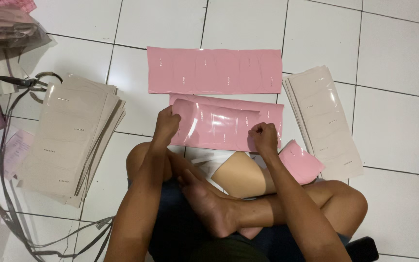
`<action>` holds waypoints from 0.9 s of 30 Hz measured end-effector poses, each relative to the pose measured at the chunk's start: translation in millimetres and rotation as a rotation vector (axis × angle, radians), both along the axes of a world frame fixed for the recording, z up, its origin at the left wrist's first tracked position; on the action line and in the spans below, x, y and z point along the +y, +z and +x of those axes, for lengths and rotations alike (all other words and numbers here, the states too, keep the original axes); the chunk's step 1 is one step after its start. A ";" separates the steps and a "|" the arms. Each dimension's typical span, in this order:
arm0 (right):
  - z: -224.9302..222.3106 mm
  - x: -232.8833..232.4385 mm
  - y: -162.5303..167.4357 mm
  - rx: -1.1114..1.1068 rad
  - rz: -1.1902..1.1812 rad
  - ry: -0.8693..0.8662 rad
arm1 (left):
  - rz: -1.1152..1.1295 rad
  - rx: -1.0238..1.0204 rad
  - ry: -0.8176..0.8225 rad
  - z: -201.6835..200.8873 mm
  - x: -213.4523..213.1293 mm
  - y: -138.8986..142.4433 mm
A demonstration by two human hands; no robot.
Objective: The person sits on a tiled floor and folds glossy pink sheets in half, stacking them with other folded sheets. They then sort through stacks of beige and white sheets, aligning and grouping them into piles on the floor.
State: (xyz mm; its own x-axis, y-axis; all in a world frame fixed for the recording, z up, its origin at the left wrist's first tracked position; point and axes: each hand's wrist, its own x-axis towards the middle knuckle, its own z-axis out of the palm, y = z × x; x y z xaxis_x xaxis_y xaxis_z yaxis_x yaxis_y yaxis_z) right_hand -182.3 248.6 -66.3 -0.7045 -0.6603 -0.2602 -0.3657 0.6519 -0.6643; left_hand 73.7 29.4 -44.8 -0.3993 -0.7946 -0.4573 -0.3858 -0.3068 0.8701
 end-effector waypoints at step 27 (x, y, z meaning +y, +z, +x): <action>-45.6 64.9 12.8 0.160 0.012 -0.021 | -0.397 -0.628 -0.096 -9.4 4.2 -3.5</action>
